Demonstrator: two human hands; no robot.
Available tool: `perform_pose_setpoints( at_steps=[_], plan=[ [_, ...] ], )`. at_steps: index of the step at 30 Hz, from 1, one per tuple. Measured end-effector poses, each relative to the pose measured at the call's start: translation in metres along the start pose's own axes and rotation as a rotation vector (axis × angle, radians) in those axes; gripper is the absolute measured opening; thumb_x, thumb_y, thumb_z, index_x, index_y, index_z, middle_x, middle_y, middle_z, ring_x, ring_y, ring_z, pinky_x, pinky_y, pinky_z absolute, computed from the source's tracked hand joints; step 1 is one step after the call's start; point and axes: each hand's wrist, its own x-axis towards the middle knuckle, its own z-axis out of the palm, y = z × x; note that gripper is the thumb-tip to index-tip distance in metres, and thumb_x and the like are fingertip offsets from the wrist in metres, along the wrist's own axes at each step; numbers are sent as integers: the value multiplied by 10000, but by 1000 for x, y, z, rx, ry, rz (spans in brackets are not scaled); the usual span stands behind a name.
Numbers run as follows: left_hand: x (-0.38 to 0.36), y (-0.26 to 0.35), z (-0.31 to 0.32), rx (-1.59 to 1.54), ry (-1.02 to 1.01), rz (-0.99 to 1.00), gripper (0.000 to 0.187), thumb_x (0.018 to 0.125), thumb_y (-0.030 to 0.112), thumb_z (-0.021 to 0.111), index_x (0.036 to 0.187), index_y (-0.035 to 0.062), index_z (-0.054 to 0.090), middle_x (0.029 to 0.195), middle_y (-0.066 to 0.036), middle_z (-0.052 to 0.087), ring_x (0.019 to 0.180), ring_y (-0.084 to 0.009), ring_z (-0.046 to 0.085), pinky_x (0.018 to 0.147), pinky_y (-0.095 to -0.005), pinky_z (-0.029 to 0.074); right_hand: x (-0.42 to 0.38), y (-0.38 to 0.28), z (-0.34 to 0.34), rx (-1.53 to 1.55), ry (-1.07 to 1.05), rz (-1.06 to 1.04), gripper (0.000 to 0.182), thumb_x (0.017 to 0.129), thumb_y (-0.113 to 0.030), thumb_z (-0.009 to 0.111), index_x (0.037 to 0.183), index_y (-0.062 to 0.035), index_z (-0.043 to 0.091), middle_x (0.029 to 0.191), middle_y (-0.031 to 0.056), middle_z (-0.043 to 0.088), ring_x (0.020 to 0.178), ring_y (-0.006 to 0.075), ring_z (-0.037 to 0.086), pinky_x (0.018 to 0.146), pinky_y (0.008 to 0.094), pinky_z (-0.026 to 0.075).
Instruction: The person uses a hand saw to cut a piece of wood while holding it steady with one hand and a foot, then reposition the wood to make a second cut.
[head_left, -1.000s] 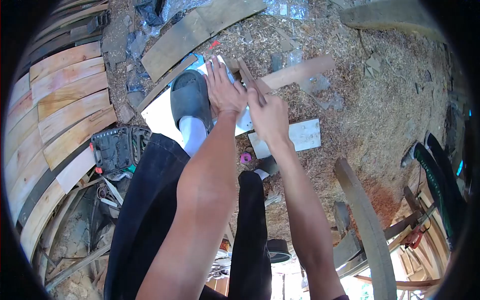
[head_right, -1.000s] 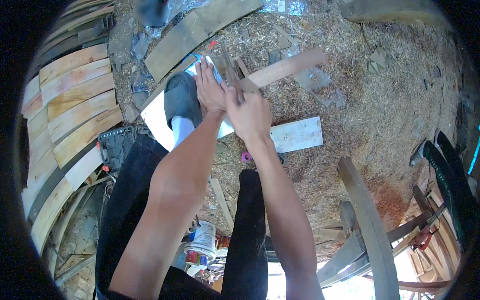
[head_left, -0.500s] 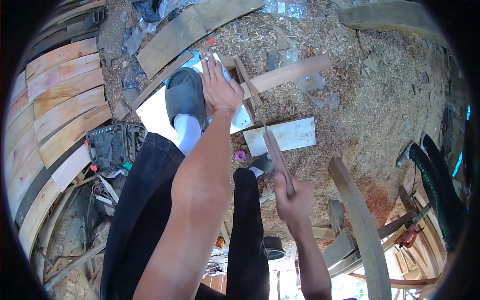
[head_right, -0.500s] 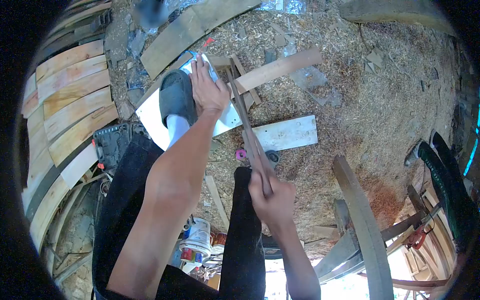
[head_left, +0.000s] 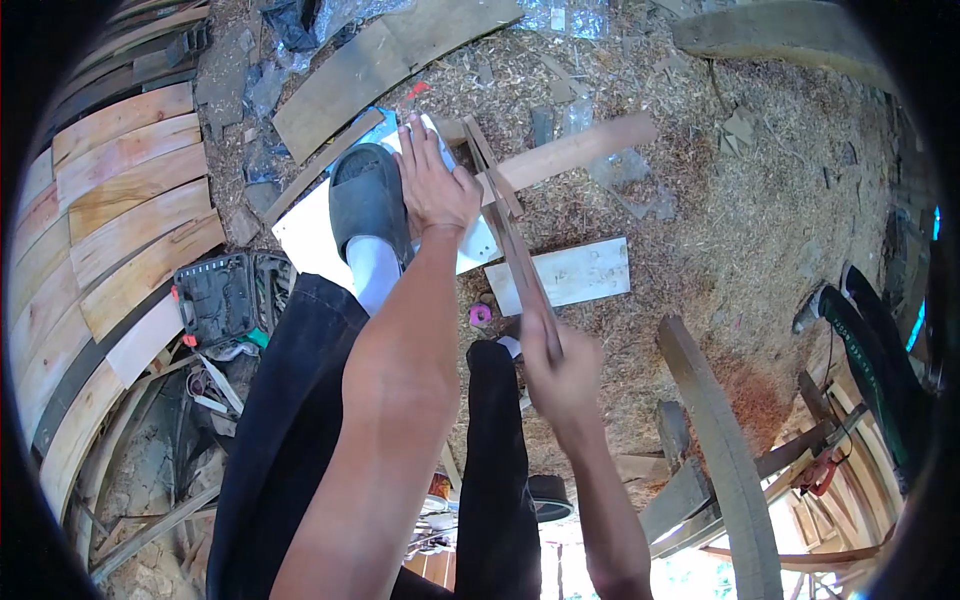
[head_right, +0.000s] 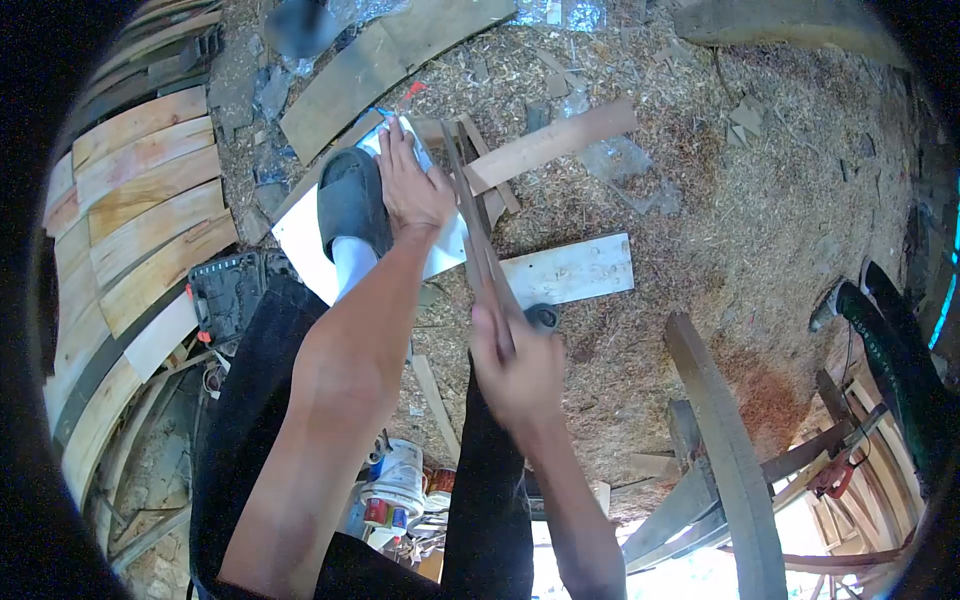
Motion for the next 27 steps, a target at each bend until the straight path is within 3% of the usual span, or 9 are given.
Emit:
perform_pose_setpoints(
  at_steps=[2, 5, 7, 11, 14, 17, 19, 23, 27],
  plan=[
    [1, 0, 1, -15, 5, -10, 639, 719, 145, 496, 1307, -94, 429, 1560, -194, 225, 1465, -382, 129, 1172, -541, 138, -47, 8, -17, 28, 68, -2, 387, 940, -246, 589, 669, 28, 618, 473, 20, 422, 458, 61, 414, 434, 312, 341],
    [0, 0, -1, -20, -7, -12, 630, 719, 145, 492, 1299, -94, 435, 1564, -193, 214, 1466, -382, 125, 1172, -541, 137, -44, 7, -22, -17, 45, -8, 384, 935, -233, 600, 652, 26, 612, 467, 19, 404, 455, 53, 410, 429, 317, 333],
    [0, 2, -1, -13, -20, -11, 628, 718, 147, 495, 1295, -94, 438, 1566, -191, 207, 1466, -383, 125, 1172, -541, 137, -7, 13, -1, -6, 76, -116, 428, 932, -271, 600, 640, 42, 603, 452, 44, 438, 437, 101, 420, 434, 350, 340],
    [1, -1, 4, -5, -19, -10, 633, 720, 156, 505, 1299, -92, 437, 1569, -189, 200, 1468, -378, 121, 1173, -539, 138, 108, -5, 58, -52, 163, -227, 491, 913, -388, 567, 759, 68, 657, 611, 258, 592, 586, 392, 638, 577, 467, 457],
    [2, -5, 0, -32, -28, -24, 635, 722, 159, 507, 1301, -93, 436, 1568, -190, 203, 1467, -378, 125, 1172, -540, 136, 129, -38, 56, -116, 73, -75, 467, 906, -389, 565, 835, 57, 680, 683, 306, 585, 729, 443, 653, 643, 489, 478],
    [0, -5, 4, -59, -7, -11, 629, 722, 157, 503, 1296, -92, 439, 1563, -195, 213, 1464, -381, 137, 1172, -544, 133, 108, -21, 53, -34, 119, -187, 475, 920, -374, 552, 794, 72, 657, 621, 259, 597, 597, 363, 653, 600, 464, 466],
    [0, -2, 2, -30, 21, 11, 616, 719, 151, 491, 1285, -89, 445, 1554, -205, 231, 1460, -383, 151, 1172, -546, 137, 61, -16, 26, -16, 27, -43, 421, 906, -351, 573, 777, 33, 686, 674, 255, 620, 661, 418, 651, 616, 467, 509],
    [-1, -1, 0, -34, 30, -5, 612, 720, 148, 485, 1281, -92, 445, 1550, -207, 237, 1461, -382, 147, 1172, -545, 138, -36, 8, -18, -38, -1, 51, 266, 890, -245, 636, 815, 3, 694, 555, 204, 556, 501, 351, 610, 493, 396, 455],
    [-1, 0, 0, -29, 8, -14, 611, 723, 148, 491, 1283, -91, 445, 1554, -203, 230, 1467, -376, 132, 1174, -544, 137, -20, 13, -10, -73, 39, -48, 312, 904, -291, 611, 857, 5, 697, 539, 185, 559, 478, 320, 623, 489, 410, 463]
  ],
)
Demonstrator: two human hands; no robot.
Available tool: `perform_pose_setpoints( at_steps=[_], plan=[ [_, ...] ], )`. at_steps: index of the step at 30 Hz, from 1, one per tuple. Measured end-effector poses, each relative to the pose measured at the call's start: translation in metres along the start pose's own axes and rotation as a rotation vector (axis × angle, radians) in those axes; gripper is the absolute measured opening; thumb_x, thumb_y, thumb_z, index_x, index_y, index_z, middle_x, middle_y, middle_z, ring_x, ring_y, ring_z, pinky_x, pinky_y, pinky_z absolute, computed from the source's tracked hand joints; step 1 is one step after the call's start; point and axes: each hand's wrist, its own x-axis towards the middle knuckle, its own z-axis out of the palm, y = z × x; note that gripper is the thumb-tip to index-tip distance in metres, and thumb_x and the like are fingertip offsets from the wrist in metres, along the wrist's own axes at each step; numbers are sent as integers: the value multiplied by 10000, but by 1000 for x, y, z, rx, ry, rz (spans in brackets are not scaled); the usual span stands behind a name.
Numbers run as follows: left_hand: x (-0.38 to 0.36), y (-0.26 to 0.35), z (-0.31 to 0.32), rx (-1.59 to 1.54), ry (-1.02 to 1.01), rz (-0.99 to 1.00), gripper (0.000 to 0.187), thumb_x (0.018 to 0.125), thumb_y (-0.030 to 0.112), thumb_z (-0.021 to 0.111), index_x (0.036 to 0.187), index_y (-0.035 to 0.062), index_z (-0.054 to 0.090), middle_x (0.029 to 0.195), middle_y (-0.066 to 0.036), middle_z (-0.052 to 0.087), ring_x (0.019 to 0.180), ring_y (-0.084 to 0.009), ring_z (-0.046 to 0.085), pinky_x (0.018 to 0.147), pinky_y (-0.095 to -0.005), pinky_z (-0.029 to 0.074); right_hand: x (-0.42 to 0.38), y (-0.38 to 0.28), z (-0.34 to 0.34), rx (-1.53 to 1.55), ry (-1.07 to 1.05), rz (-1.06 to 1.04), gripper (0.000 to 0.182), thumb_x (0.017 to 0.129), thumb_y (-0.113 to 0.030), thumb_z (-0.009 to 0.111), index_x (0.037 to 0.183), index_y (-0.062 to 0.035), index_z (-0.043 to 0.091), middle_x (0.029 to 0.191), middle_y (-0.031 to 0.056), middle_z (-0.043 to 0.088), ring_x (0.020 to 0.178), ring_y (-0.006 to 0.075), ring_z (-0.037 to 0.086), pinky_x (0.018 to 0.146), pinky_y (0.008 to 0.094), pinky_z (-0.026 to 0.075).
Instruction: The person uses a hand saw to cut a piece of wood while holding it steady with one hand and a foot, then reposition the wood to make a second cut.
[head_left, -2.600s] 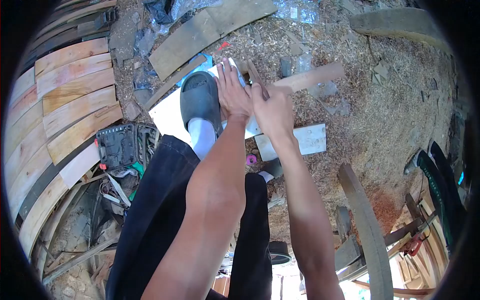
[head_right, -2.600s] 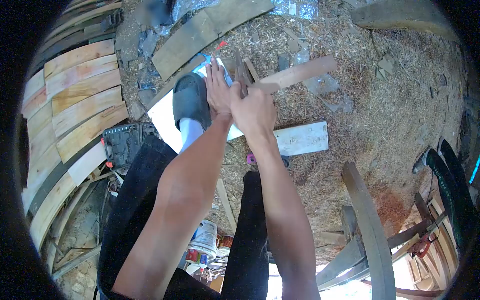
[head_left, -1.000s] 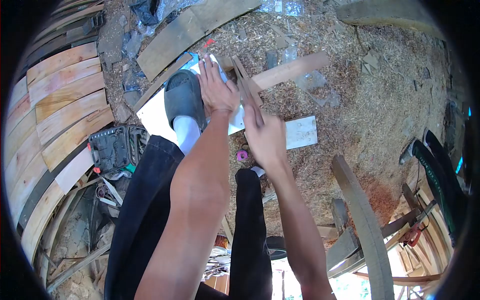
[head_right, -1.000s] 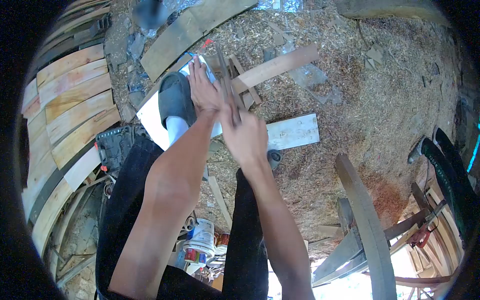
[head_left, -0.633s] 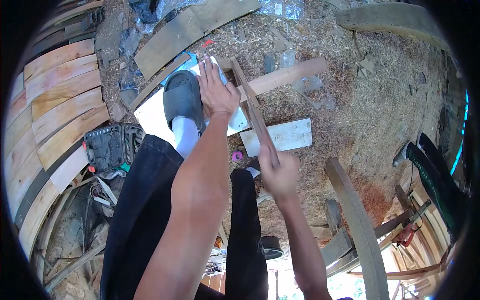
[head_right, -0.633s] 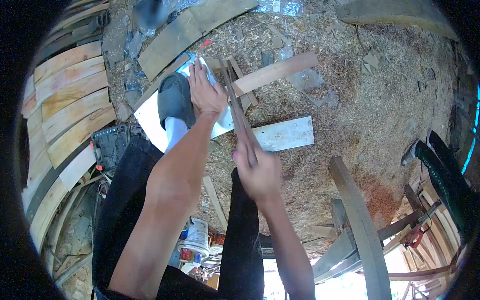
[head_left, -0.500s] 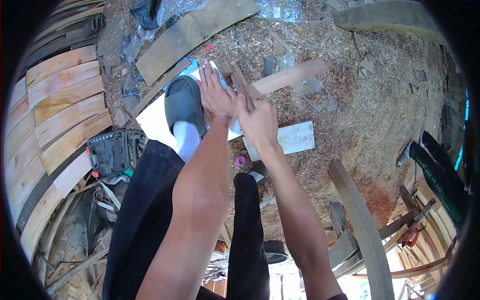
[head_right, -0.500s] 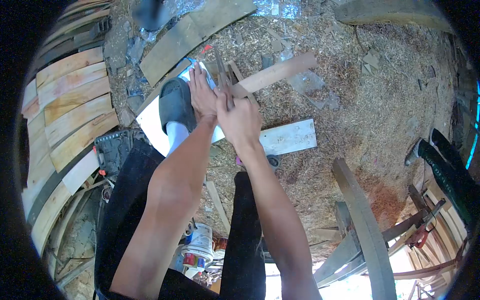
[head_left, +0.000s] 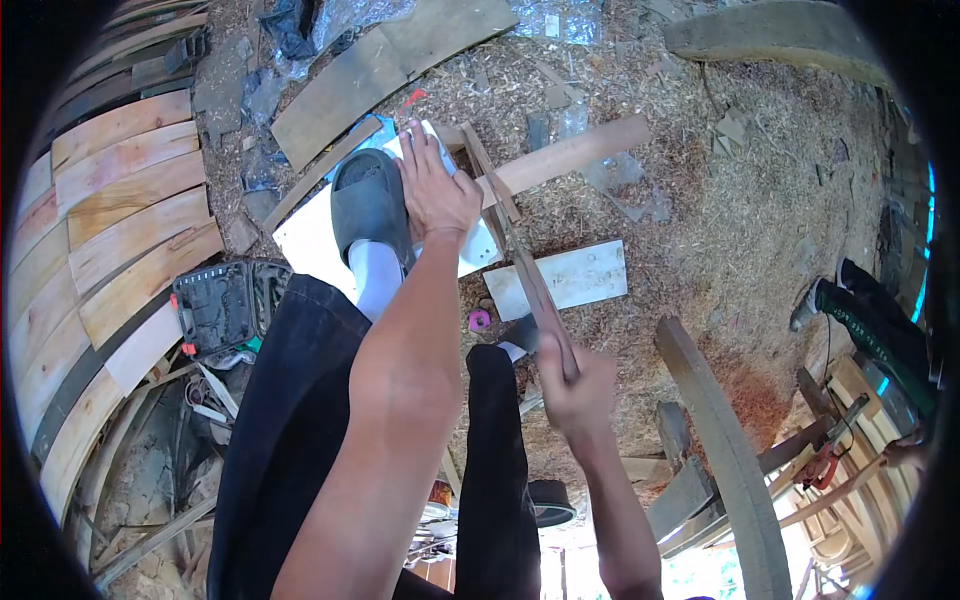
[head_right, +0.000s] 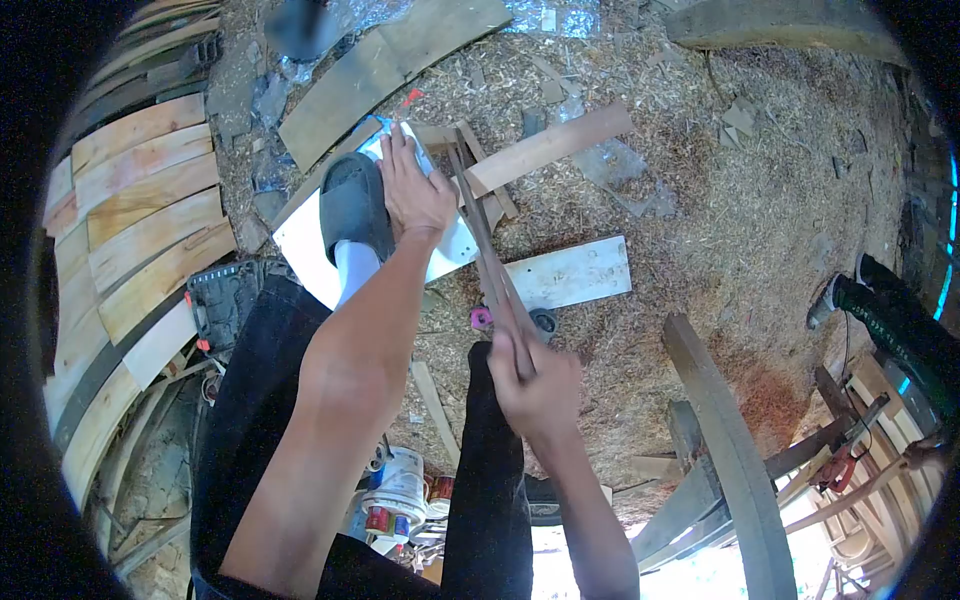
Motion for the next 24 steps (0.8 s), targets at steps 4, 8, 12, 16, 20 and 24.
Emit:
perform_pose_setpoints(
  at_steps=[4, 8, 12, 16, 20, 24],
  plan=[
    [1, 2, -1, 18, -18, 1, 613, 730, 147, 500, 1295, -86, 443, 1561, -190, 217, 1471, -362, 120, 1176, -539, 135, 112, -14, 59, 36, 71, -111, 401, 905, -355, 575, 842, 20, 701, 580, 220, 604, 569, 398, 633, 566, 447, 504],
    [-4, -1, -3, 10, -64, -37, 622, 730, 148, 511, 1301, -87, 440, 1564, -183, 213, 1471, -361, 118, 1178, -534, 130, 142, -24, 76, 7, 112, -120, 464, 903, -382, 564, 737, 34, 684, 631, 250, 616, 635, 449, 625, 610, 486, 504],
    [4, 4, -2, 21, -26, -4, 643, 718, 157, 522, 1304, -94, 435, 1561, -189, 217, 1469, -372, 120, 1174, -540, 130, 99, -15, 55, 123, 24, -90, 500, 942, -386, 550, 743, 67, 623, 532, 206, 512, 495, 260, 556, 552, 422, 434],
    [3, 1, -1, 25, -19, 15, 650, 717, 164, 492, 1305, -108, 430, 1560, -201, 212, 1467, -380, 120, 1171, -546, 131, 14, -2, 18, 139, 47, -62, 432, 952, -295, 571, 675, 33, 618, 475, 40, 407, 453, 89, 416, 447, 317, 339],
    [2, 1, 1, 10, -8, 8, 645, 716, 162, 479, 1296, -114, 433, 1556, -206, 218, 1465, -388, 126, 1169, -550, 132, -37, 8, -16, 115, -8, 52, 374, 940, -234, 591, 661, 13, 619, 466, 10, 396, 432, 76, 396, 426, 305, 312],
    [1, 6, -4, 13, -21, -3, 638, 717, 168, 480, 1291, -108, 441, 1554, -204, 225, 1465, -385, 131, 1168, -550, 135, 6, 13, 11, 82, 16, -33, 372, 937, -238, 588, 672, 22, 619, 460, 33, 389, 439, 89, 416, 441, 319, 335]
  ],
)
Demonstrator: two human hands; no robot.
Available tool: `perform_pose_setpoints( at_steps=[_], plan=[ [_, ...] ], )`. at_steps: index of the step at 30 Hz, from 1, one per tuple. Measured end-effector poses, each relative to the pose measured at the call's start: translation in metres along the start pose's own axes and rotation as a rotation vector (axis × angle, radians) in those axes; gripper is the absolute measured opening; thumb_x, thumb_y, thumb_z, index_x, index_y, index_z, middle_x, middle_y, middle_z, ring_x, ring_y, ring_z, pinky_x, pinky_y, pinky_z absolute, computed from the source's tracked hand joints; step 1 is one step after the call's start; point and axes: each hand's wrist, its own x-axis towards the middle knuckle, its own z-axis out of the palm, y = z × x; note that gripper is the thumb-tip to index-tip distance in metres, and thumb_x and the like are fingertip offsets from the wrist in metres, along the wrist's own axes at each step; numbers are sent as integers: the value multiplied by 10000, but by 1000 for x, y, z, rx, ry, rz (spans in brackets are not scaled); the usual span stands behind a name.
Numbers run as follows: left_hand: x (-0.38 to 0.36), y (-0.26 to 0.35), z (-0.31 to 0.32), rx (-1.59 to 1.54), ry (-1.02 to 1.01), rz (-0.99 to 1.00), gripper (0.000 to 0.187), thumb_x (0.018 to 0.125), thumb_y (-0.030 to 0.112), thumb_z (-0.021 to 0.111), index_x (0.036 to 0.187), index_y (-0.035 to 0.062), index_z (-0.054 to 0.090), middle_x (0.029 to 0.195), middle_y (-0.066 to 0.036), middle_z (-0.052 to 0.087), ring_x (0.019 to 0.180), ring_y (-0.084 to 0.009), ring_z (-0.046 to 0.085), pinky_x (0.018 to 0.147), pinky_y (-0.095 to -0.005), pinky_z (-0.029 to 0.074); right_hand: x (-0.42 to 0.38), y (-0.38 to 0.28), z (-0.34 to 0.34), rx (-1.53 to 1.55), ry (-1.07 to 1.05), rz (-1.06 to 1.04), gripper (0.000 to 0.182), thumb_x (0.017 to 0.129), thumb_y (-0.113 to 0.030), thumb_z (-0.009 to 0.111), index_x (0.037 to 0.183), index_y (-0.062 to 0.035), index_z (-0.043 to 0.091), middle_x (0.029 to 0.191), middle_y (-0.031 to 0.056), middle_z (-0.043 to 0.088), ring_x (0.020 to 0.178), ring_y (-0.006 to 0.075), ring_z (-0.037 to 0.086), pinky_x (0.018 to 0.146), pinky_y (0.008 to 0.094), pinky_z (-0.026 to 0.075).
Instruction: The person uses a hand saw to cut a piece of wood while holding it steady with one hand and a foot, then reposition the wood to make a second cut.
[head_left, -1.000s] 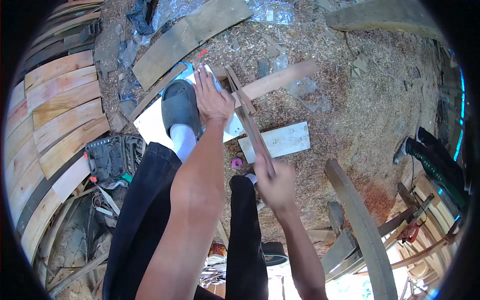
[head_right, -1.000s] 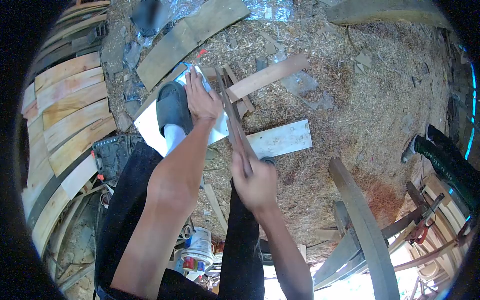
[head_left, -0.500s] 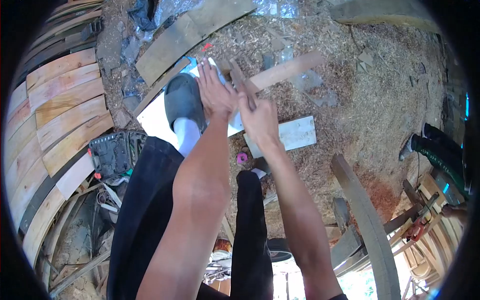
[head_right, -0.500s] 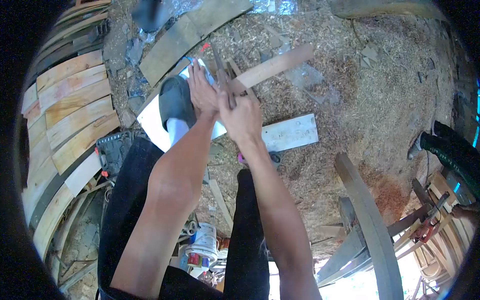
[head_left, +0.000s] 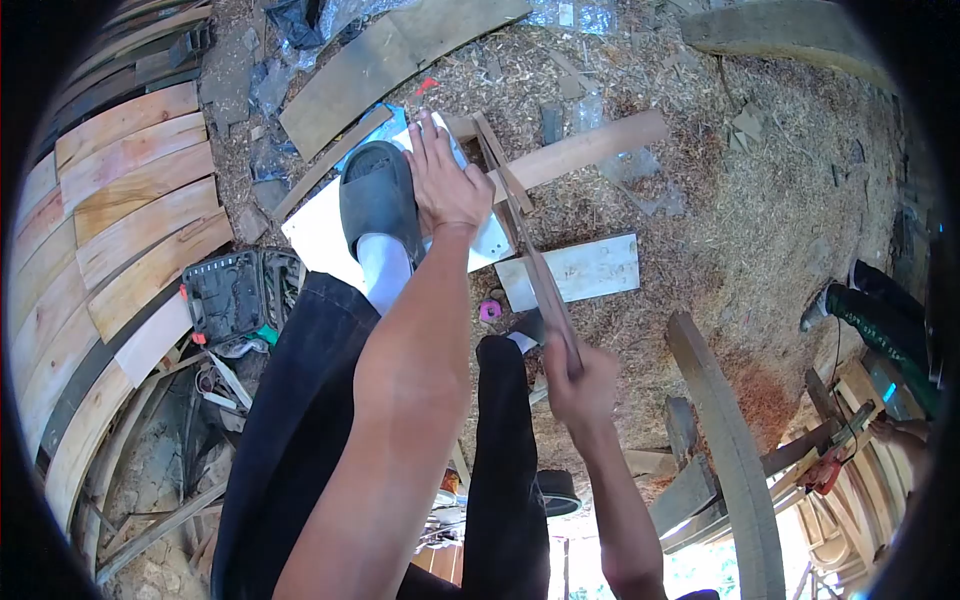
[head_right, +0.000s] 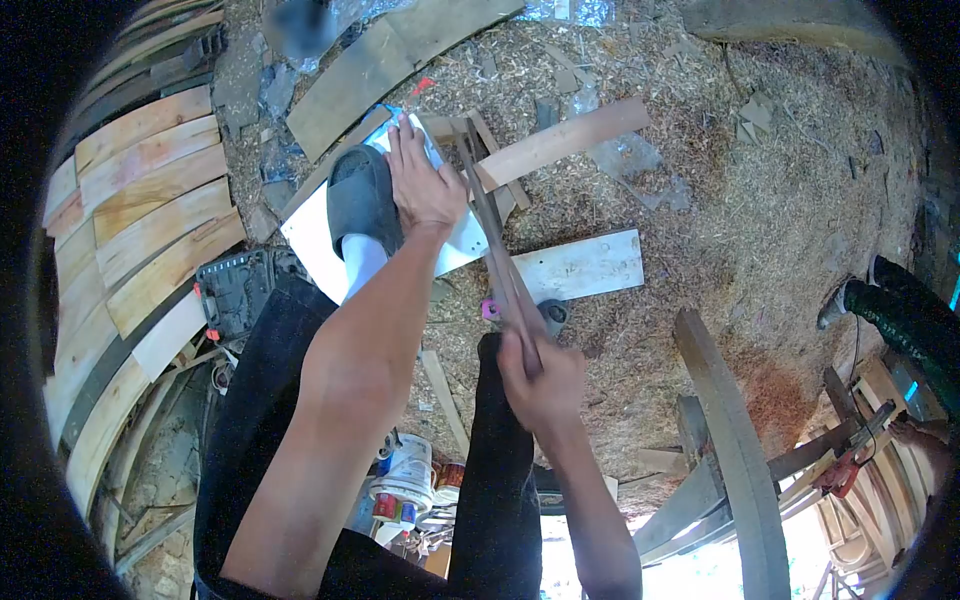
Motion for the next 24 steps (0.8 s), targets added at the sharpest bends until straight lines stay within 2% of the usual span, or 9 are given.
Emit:
perform_pose_setpoints(
  at_steps=[2, 4, 6, 10, 16, 18, 20, 22, 24],
  plan=[
    [0, -2, 2, 16, -4, 7, 636, 724, 172, 491, 1294, -104, 441, 1556, -201, 224, 1466, -381, 130, 1168, -549, 138, 55, -2, 26, -38, -10, -35, 338, 891, -287, 618, 739, 8, 680, 592, 231, 579, 568, 375, 639, 535, 424, 484],
    [3, -3, 3, 36, -7, 19, 634, 730, 176, 501, 1297, -100, 441, 1557, -197, 224, 1467, -376, 130, 1168, -549, 140, 105, -7, 56, 28, 34, -79, 419, 898, -345, 592, 703, 18, 667, 638, 251, 595, 630, 423, 634, 584, 473, 487],
    [2, -4, 5, 3, -2, 2, 637, 738, 183, 529, 1303, -96, 438, 1553, -197, 232, 1464, -380, 135, 1167, -552, 141, 130, -29, 64, -99, 33, -17, 458, 906, -378, 571, 697, 19, 665, 652, 254, 604, 654, 429, 635, 603, 492, 485],
    [3, -2, 6, -31, 5, 12, 639, 744, 191, 549, 1305, -93, 436, 1545, -204, 242, 1459, -385, 147, 1167, -555, 140, 119, -23, 56, -53, 45, -50, 466, 914, -395, 554, 724, 12, 679, 667, 254, 608, 669, 436, 637, 613, 489, 491],
    [0, -4, 5, 9, 22, 11, 638, 726, 170, 512, 1300, -97, 437, 1531, -222, 260, 1455, -389, 157, 1171, -546, 136, -24, -13, -20, 101, -30, 122, 264, 877, -205, 649, 758, 31, 650, 575, 195, 573, 472, 314, 607, 470, 361, 461],
    [0, -5, 6, 14, 38, 32, 635, 713, 162, 491, 1291, -98, 441, 1528, -228, 263, 1453, -393, 158, 1171, -545, 133, -39, -4, -34, 47, -56, 91, 259, 878, -201, 645, 765, 32, 651, 574, 187, 571, 466, 311, 607, 470, 355, 460],
    [0, -5, 6, 5, 35, 25, 635, 711, 163, 488, 1287, -99, 443, 1529, -226, 263, 1453, -393, 158, 1171, -546, 133, -36, -4, -36, -26, -81, 99, 263, 884, -219, 634, 790, 24, 662, 558, 176, 560, 468, 314, 612, 476, 348, 465],
    [0, -4, 6, -3, 37, 17, 634, 709, 165, 485, 1284, -100, 444, 1530, -223, 263, 1454, -393, 159, 1171, -546, 133, -3, -6, -15, -37, -54, 40, 286, 888, -251, 626, 788, 11, 678, 579, 210, 574, 494, 341, 623, 489, 373, 478],
    [0, -4, 6, -8, 34, 7, 635, 711, 168, 507, 1285, -97, 445, 1536, -215, 258, 1458, -382, 155, 1172, -542, 135, 49, -5, 17, -27, -17, -34, 330, 887, -296, 616, 766, 2, 689, 623, 246, 591, 569, 381, 641, 537, 433, 497]
  ],
)
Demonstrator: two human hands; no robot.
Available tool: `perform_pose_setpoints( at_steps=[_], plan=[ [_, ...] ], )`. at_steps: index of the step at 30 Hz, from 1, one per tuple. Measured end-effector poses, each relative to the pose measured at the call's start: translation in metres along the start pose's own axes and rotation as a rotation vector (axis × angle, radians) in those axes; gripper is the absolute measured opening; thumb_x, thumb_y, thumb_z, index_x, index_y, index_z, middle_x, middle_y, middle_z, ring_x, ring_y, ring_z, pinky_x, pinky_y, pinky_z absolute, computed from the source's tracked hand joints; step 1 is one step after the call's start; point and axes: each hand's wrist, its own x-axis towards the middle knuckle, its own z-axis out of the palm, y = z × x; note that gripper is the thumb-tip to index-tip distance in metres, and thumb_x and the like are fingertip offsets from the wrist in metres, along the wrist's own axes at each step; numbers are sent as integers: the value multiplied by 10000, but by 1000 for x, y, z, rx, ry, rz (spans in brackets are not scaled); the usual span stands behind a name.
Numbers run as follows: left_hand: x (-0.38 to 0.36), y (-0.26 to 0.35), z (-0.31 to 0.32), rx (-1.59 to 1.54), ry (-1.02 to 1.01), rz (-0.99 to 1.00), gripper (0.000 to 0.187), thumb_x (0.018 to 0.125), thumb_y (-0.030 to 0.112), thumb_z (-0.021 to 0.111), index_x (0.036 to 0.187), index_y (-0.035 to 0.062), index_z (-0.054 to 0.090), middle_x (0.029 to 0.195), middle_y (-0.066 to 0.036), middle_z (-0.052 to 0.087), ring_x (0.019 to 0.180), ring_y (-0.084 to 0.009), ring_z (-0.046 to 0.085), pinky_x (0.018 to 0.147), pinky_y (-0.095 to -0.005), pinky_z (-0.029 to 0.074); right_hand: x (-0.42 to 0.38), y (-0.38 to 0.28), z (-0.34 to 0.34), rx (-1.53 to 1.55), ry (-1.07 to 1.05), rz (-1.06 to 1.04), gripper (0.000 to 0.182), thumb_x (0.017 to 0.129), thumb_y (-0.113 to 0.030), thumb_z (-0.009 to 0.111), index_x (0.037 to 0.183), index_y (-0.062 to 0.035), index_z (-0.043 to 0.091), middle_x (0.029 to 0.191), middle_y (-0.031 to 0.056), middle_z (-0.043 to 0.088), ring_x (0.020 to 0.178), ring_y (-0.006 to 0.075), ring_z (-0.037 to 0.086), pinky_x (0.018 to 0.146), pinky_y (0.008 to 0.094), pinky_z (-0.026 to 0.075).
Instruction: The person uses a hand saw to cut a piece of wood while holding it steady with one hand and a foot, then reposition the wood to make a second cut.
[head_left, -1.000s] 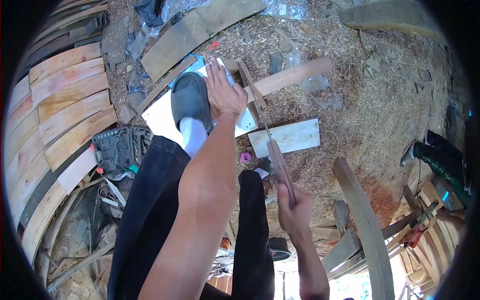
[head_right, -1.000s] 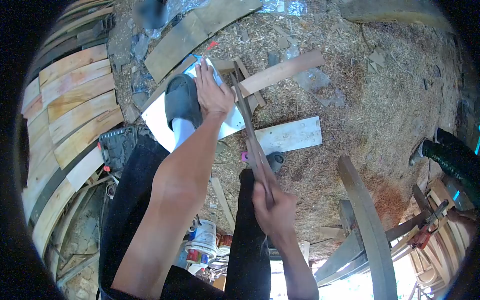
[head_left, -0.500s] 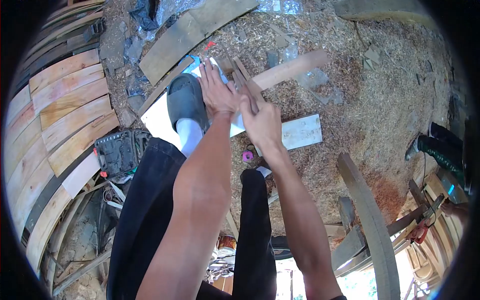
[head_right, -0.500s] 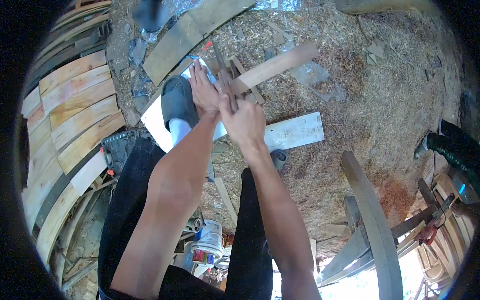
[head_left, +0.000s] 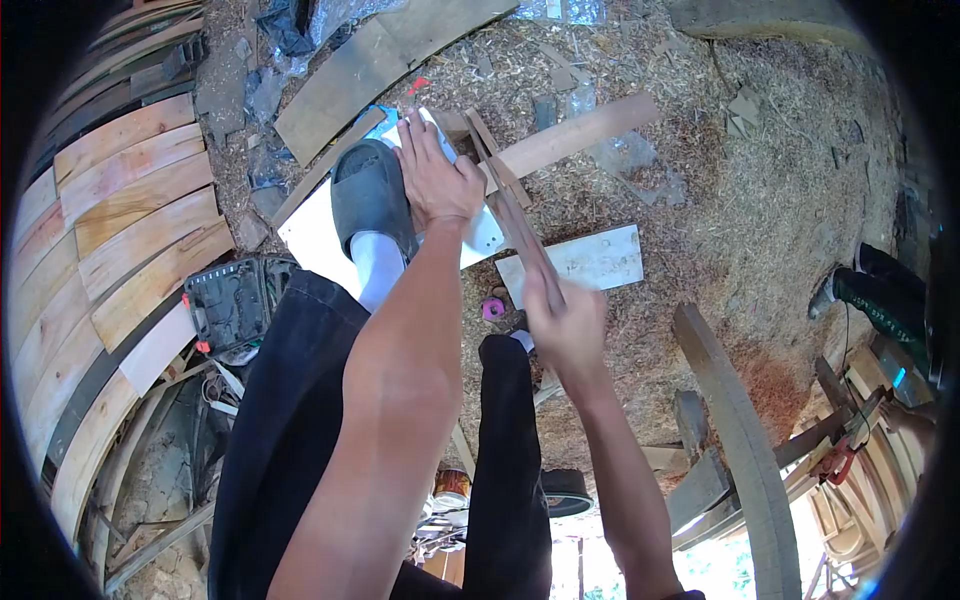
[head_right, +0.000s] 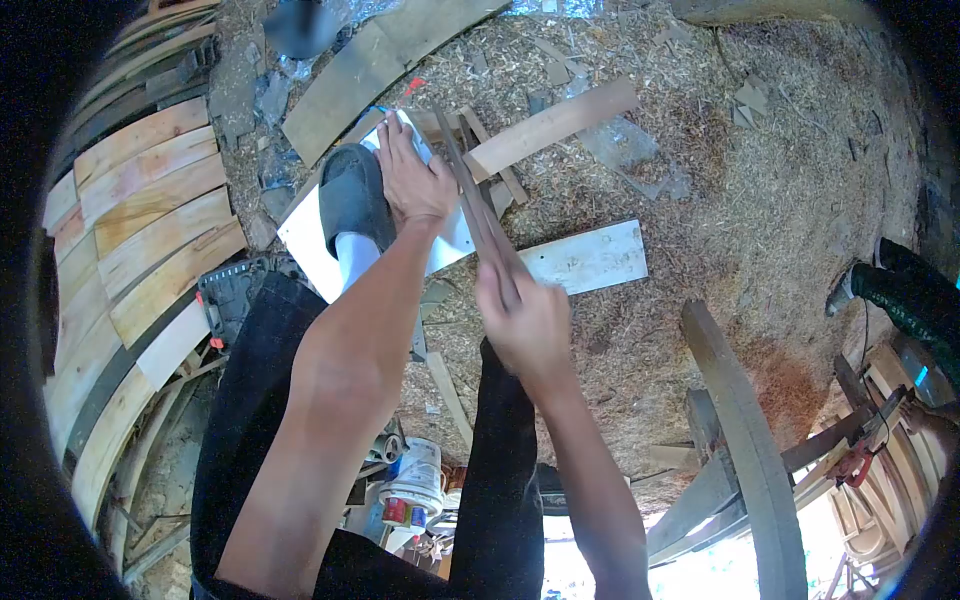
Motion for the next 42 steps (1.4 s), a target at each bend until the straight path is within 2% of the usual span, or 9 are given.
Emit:
perform_pose_setpoints(
  at_steps=[7, 13, 15, 21, 23, 25, 27, 34, 42],
  plan=[
    [-1, -2, -1, -56, -65, -35, 654, 716, 170, 551, 1303, -95, 441, 1551, -205, 234, 1465, -362, 148, 1176, -529, 143, 94, -30, 51, -114, 107, -22, 512, 892, -462, 541, 795, 11, 714, 694, 263, 641, 687, 465, 637, 675, 504, 526],
    [2, 1, -1, 18, -17, 1, 638, 710, 172, 511, 1278, -113, 453, 1548, -209, 237, 1462, -378, 147, 1173, -535, 147, -7, -14, 3, 47, 26, 17, 457, 952, -319, 559, 699, 55, 626, 485, 128, 495, 445, 196, 481, 482, 365, 393],
    [1, 0, -1, -21, 11, 14, 637, 702, 171, 489, 1272, -112, 457, 1541, -214, 245, 1457, -394, 148, 1168, -548, 144, -52, -23, -20, 129, 17, 117, 285, 896, -232, 629, 784, 26, 673, 529, 208, 528, 457, 314, 590, 493, 370, 463],
    [5, 3, -3, -10, -21, -1, 641, 701, 167, 487, 1276, -111, 453, 1545, -211, 236, 1454, -399, 150, 1165, -553, 145, -86, -6, -35, -38, -63, 179, 209, 881, -182, 641, 829, 16, 681, 507, 168, 505, 410, 249, 549, 449, 350, 424],
    [1, 1, -5, 9, -31, -4, 642, 703, 167, 493, 1280, -110, 449, 1549, -207, 230, 1457, -395, 146, 1166, -549, 145, -79, -2, -29, 70, 47, 64, 405, 939, -242, 592, 617, 1, 559, 455, 7, 356, 432, 72, 359, 421, 314, 292],
    [1, 4, -5, 1, -44, -25, 649, 711, 172, 507, 1294, -105, 440, 1556, -200, 219, 1463, -384, 134, 1168, -548, 136, -44, -4, -18, -7, 7, 21, 257, 881, -239, 638, 840, 8, 694, 570, 223, 557, 507, 367, 614, 489, 382, 474],
    [0, -1, 0, 34, -45, -4, 653, 721, 184, 513, 1303, -101, 433, 1561, -194, 212, 1467, -372, 126, 1171, -541, 132, 12, -9, 8, 23, 25, -11, 317, 890, -302, 614, 842, -3, 706, 644, 257, 593, 616, 421, 628, 550, 430, 501],
    [0, -2, 0, -73, -43, 17, 666, 724, 178, 578, 1320, -80, 430, 1552, -206, 232, 1460, -388, 146, 1170, -546, 130, 90, -30, 46, -41, 77, -33, 465, 926, -362, 560, 798, 71, 668, 699, 314, 578, 721, 467, 628, 634, 488, 474],
    [-2, -1, 0, -9, 3, 6, 641, 703, 161, 472, 1285, -107, 450, 1528, -224, 268, 1451, -401, 164, 1160, -563, 157, -81, -7, -38, 88, 1, 121, 255, 869, -204, 658, 729, 8, 652, 539, 190, 556, 497, 346, 608, 485, 379, 461]
  ],
)
